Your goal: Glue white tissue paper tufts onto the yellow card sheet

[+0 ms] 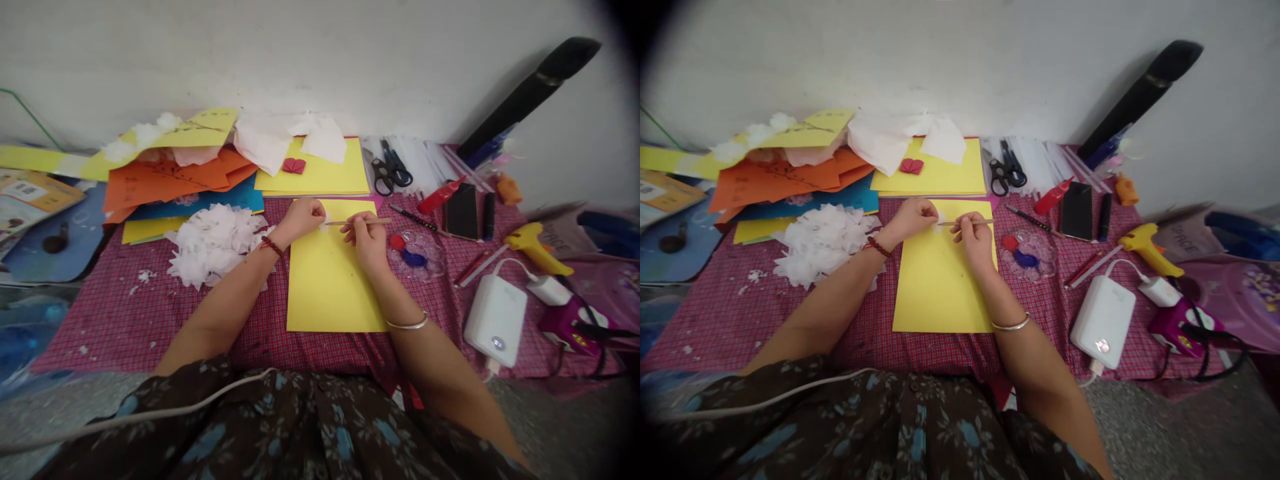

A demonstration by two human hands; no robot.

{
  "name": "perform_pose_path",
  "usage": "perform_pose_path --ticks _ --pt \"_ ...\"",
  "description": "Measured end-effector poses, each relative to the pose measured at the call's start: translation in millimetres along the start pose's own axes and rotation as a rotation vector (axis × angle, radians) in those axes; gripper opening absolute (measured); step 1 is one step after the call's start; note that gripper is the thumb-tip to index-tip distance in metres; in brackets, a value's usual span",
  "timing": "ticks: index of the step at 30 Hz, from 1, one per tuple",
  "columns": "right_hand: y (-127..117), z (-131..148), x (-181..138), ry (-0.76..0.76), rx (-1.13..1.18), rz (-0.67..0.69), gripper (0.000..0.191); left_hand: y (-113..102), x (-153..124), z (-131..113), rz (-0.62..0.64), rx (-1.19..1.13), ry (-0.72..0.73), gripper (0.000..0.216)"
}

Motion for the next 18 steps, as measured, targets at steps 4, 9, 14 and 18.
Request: perform_pose_path --ticks 4,9,14,18 --pt "3.0 -0.4 0.4 -0.006 -0.073 0.025 0.026 2.5 3.2 3.0 -0.003 -0.021 -0.017 0.014" --pt "6.5 0.9 -2.6 -0.015 -0.185 0.063 0.024 -8.3 0.5 8.8 -0.133 -0.061 -0.025 0.024" --pt "16.2 4.3 -7.2 -0.079 -0.361 0.166 0.019 -13.7 -2.8 20.9 -0.126 0.001 -0.137 0.028" --pt "22.9 7.7 -8.8 -0.124 -0.409 0.223 0.019 -12.9 -2.3 21.2 -0.083 0.029 -0.141 0.028"
Point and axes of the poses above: each hand's wrist, its own x-axis towards the middle knuckle, its own y-axis out of the palm, z = x × y, the point moved 8 cm from there along x, towards the middle knuckle, and after that the axes turned 11 degrees about z, right-handed, at the moved point
